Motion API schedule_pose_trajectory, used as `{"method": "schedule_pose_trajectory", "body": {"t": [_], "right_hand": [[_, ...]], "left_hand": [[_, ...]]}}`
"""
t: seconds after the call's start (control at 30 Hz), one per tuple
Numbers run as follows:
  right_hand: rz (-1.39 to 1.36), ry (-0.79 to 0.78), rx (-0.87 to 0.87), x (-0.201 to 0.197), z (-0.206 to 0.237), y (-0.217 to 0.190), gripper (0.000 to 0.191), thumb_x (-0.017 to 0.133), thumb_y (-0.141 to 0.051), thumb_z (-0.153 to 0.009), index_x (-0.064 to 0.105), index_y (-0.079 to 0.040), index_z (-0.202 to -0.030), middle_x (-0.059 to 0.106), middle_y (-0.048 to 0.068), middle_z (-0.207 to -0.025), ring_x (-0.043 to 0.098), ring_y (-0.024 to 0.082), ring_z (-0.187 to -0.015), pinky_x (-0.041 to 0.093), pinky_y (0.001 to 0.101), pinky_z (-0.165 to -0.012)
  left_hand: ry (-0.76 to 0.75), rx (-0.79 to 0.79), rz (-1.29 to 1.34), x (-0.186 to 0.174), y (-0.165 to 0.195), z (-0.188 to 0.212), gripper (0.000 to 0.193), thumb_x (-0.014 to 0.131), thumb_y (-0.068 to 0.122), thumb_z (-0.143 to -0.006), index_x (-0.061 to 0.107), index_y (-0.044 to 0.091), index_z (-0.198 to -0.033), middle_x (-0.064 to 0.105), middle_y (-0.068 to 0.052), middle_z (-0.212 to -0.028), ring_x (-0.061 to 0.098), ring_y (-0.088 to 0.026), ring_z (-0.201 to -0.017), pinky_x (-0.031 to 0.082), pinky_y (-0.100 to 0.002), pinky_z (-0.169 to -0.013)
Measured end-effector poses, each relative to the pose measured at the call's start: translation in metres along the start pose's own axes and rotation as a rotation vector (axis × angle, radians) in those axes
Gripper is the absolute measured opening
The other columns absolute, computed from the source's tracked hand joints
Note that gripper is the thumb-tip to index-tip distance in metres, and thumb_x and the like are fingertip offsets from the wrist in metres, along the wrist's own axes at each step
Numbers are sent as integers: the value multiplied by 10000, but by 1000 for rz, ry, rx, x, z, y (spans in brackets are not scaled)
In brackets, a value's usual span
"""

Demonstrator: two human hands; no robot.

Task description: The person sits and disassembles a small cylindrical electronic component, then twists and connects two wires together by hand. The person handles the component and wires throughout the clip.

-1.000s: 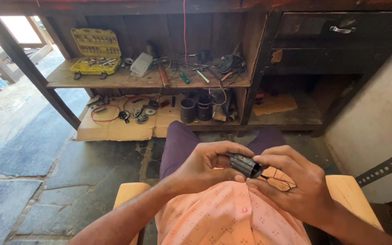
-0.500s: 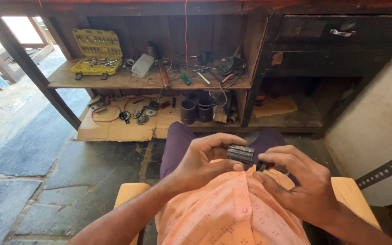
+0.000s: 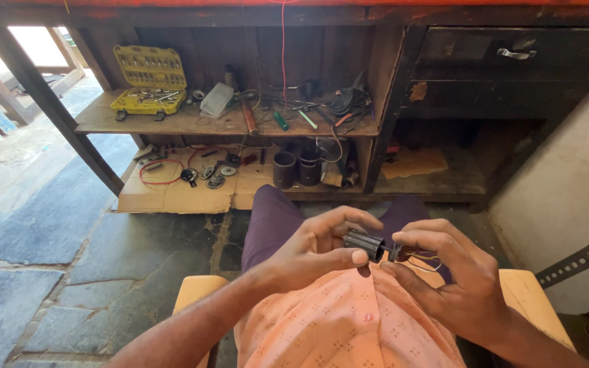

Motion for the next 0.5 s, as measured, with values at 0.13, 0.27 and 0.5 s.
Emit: {"method": "schedule_pose_trajectory", "body": {"t": [0.13,0.27,0.5], "right_hand": [[10,-17,-26,1,2,-3,408,867,-117,-775,648,-31,-1108,711,106,-1026,750,169,-837,618,262,-708],[10,-79,-47,0,1,-9,416,862,-104,-774,659,-33,-1130,712,104,-1020,764,181,-843,623,273,-703],[-31,-155,-167,4,0,-7,423,881,-112,-756,668,-38,-1114,697,121,-1110,762,201,-904,646,290,-755]], "left_hand": [[-25,-78,-19,4,-9,1,442,726,245,-997,574,6,-1336,666,-48,-1110,664,-100,-1017,595,-289,-924],[-21,-143,22,2,-20,0,341,706,221,-1023,594,-4,-1254,668,-56,-1011,678,-124,-903,600,-291,-841],[-20,-100,34,2,-27,2,182,656,110,-1038,632,-18,-1165,676,-48,-990,666,-101,-923,587,-268,-852]]}}
Point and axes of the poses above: each hand's wrist, its own z-axis away from the middle knuckle, its own x-axis out of the palm, y = z × x, the point moved 2 cm from there along -z, towards the middle knuckle
